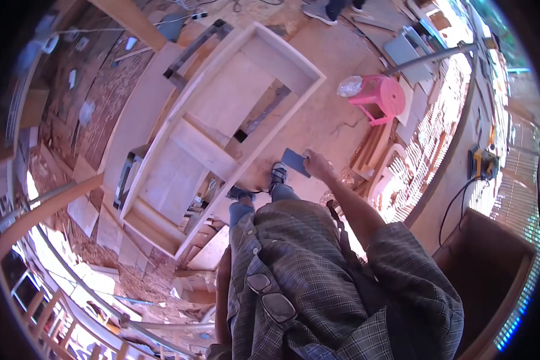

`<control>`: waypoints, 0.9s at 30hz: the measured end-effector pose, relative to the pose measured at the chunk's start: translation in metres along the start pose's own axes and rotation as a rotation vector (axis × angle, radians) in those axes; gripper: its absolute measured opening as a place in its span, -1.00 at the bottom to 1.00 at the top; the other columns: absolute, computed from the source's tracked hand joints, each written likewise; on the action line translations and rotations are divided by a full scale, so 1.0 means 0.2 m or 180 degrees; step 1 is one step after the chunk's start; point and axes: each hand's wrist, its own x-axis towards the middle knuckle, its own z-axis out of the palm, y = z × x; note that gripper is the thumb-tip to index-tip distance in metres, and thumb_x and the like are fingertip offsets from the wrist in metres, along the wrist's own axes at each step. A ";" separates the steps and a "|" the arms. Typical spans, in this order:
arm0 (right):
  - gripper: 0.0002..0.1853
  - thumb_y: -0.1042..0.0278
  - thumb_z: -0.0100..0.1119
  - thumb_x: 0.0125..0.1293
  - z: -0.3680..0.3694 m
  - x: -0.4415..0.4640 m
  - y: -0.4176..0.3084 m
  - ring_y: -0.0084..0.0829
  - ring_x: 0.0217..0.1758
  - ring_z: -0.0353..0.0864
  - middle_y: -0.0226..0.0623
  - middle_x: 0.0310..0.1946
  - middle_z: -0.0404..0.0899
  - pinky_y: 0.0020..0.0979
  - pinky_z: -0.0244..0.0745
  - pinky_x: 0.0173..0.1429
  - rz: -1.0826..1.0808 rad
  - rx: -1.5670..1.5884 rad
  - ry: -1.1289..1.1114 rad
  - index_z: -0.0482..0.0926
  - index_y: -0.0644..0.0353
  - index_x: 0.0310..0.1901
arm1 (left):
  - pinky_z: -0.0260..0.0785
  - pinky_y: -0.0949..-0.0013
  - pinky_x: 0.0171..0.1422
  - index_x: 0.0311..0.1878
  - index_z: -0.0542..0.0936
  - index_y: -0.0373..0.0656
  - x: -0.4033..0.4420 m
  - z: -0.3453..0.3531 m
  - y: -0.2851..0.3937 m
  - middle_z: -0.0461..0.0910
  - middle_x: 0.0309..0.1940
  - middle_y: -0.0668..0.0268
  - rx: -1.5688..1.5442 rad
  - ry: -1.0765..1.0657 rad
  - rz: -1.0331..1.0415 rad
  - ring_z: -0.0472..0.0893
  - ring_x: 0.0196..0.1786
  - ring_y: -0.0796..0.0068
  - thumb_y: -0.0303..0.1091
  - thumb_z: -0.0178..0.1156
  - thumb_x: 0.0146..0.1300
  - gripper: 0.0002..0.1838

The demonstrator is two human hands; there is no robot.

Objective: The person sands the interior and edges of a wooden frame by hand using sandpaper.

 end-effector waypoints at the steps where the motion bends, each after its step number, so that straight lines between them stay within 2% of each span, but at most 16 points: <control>1: -0.76 0.38 -0.08 0.15 -0.02 0.03 0.01 0.03 -0.24 0.60 0.04 -0.36 0.60 -0.09 0.49 -0.12 -0.0021 -0.0450 -0.0120 0.51 0.17 -0.17 | 0.19 0.36 0.23 0.22 0.35 -0.24 -0.04 0.00 -0.01 0.44 0.10 0.24 -0.0147 0.0030 0.0014 0.42 0.11 0.41 -0.07 -0.07 0.35 -0.49; 4: -0.76 0.39 -0.08 0.14 -0.04 0.07 -0.08 0.00 -0.22 0.61 0.05 -0.35 0.60 -0.09 0.50 -0.09 -0.0331 -0.0809 -0.0347 0.48 0.20 -0.15 | 0.21 0.35 0.22 0.22 0.36 -0.23 -0.14 -0.01 -0.06 0.44 0.09 0.25 -0.0629 0.0119 0.0147 0.42 0.10 0.41 -0.06 -0.07 0.35 -0.49; 5: -0.75 0.40 -0.08 0.14 -0.03 0.09 -0.13 -0.01 -0.22 0.62 0.05 -0.34 0.61 -0.09 0.50 -0.07 -0.0412 -0.0973 -0.0410 0.47 0.21 -0.14 | 0.22 0.29 0.19 0.23 0.36 -0.18 -0.10 -0.06 -0.10 0.43 0.09 0.27 -0.1266 0.0028 0.0174 0.42 0.09 0.36 -0.04 -0.06 0.34 -0.49; 6: -0.75 0.40 -0.08 0.14 -0.01 0.10 -0.18 -0.01 -0.22 0.62 0.05 -0.34 0.61 -0.09 0.50 -0.07 -0.0490 -0.1013 -0.0436 0.47 0.21 -0.14 | 0.22 0.21 0.17 0.24 0.35 -0.13 -0.14 -0.13 -0.16 0.41 0.12 0.25 -0.0748 0.0515 -0.0146 0.40 0.10 0.31 -0.03 -0.06 0.35 -0.49; 8: -0.71 0.37 -0.01 0.11 0.03 0.09 -0.26 0.01 -0.13 0.60 0.04 -0.25 0.60 -0.06 0.46 -0.02 -0.0615 -0.0806 -0.0587 0.46 0.22 -0.10 | 0.27 0.14 0.13 0.26 0.33 -0.16 -0.15 -0.22 -0.19 0.42 0.11 0.17 -0.1135 0.0617 -0.0217 0.44 0.09 0.25 -0.04 -0.08 0.37 -0.49; 10: -0.71 0.38 0.00 0.11 0.08 0.05 -0.36 0.01 -0.15 0.60 0.03 -0.25 0.59 -0.06 0.47 -0.02 -0.0816 -0.0958 -0.0623 0.45 0.23 -0.10 | 0.33 0.12 0.10 0.22 0.34 -0.17 -0.15 -0.30 -0.17 0.47 0.05 0.18 -0.1718 0.0791 0.0591 0.48 0.07 0.19 0.05 -0.10 0.37 -0.45; 11: -0.71 0.38 0.01 0.11 0.10 0.04 -0.42 0.01 -0.16 0.60 0.03 -0.25 0.59 -0.07 0.47 -0.03 -0.0995 -0.1099 -0.0645 0.45 0.23 -0.10 | 0.39 0.10 0.05 0.20 0.35 -0.21 -0.13 -0.36 -0.16 0.49 0.03 0.07 -0.2218 0.1041 0.0758 0.53 0.03 0.18 -0.06 -0.09 0.37 -0.51; 12: -0.71 0.38 0.01 0.11 0.13 0.03 -0.48 0.01 -0.16 0.60 0.03 -0.25 0.59 -0.07 0.47 -0.03 -0.1065 -0.1136 -0.0656 0.45 0.23 -0.10 | 0.34 0.10 0.08 0.20 0.36 -0.13 -0.13 -0.41 -0.15 0.48 0.03 0.18 -0.2189 0.1191 0.0890 0.51 0.01 0.25 0.02 -0.04 0.35 -0.49; 14: -0.74 0.39 -0.02 0.13 0.18 0.01 -0.58 0.02 -0.17 0.58 0.02 -0.22 0.56 -0.03 0.47 -0.06 -0.1330 -0.1371 -0.0797 0.42 0.23 -0.12 | 0.39 0.24 -0.03 0.13 0.43 -0.13 -0.06 -0.51 -0.10 0.55 -0.12 0.22 -0.2049 0.1716 0.0787 0.57 -0.16 0.36 -0.10 -0.04 0.35 -0.60; 18: -0.67 0.38 0.00 0.11 0.25 0.04 -0.71 0.04 -0.14 0.56 0.01 -0.17 0.55 -0.05 0.46 -0.03 -0.1783 -0.1602 -0.1074 0.41 0.26 -0.06 | 0.36 0.46 -0.20 0.00 0.54 -0.12 0.04 -0.55 0.05 0.54 -0.30 0.40 -0.1884 0.1750 0.0994 0.52 -0.29 0.55 -0.17 0.05 0.30 -0.69; 20: -0.67 0.36 0.02 0.11 0.24 0.01 -0.82 0.03 -0.13 0.55 0.01 -0.16 0.54 -0.03 0.44 -0.03 -0.1767 -0.1749 -0.1270 0.41 0.25 -0.06 | 0.35 0.47 -0.23 -0.06 0.57 -0.18 0.07 -0.51 0.17 0.52 -0.34 0.42 -0.1477 0.1615 0.1201 0.49 -0.32 0.58 -0.20 0.08 0.28 -0.71; 22: -0.65 0.31 0.04 0.11 0.24 0.02 -0.88 -0.01 -0.13 0.56 -0.01 -0.17 0.54 -0.01 0.42 -0.04 -0.2024 -0.2253 -0.1434 0.41 0.23 -0.06 | 0.36 0.44 -0.19 -0.01 0.53 -0.16 0.19 -0.47 0.17 0.53 -0.32 0.40 -0.0886 0.1500 0.1464 0.51 -0.28 0.58 -0.21 0.02 0.34 -0.71; 24: -0.64 0.25 0.07 0.12 0.22 0.02 -0.91 -0.05 -0.14 0.58 -0.02 -0.17 0.55 0.00 0.41 -0.05 -0.2138 -0.2283 -0.1397 0.41 0.20 -0.05 | 0.35 0.44 -0.20 -0.07 0.54 -0.22 0.34 -0.40 0.13 0.50 -0.39 0.36 -0.0256 0.1740 0.2020 0.50 -0.30 0.55 -0.23 0.02 0.34 -0.73; 26: -0.62 0.21 0.09 0.12 0.20 0.11 -0.91 -0.06 -0.09 0.56 -0.03 -0.14 0.55 -0.05 0.41 0.02 -0.2017 -0.2477 -0.1912 0.42 0.17 -0.03 | 0.35 0.41 -0.17 -0.11 0.53 -0.28 0.19 -0.26 0.32 0.51 -0.41 0.24 -0.0419 0.1673 0.1557 0.52 -0.29 0.43 -0.30 0.01 0.31 -0.75; 27: -0.62 0.21 0.09 0.12 0.18 0.17 -0.97 -0.06 -0.09 0.56 -0.03 -0.14 0.55 -0.05 0.41 0.02 -0.2136 -0.2499 -0.1911 0.42 0.17 -0.03 | 0.37 0.30 -0.14 -0.15 0.52 -0.28 0.26 -0.22 0.29 0.55 -0.32 0.11 -0.0157 0.1808 0.1795 0.56 -0.21 0.26 -0.28 0.02 0.29 -0.75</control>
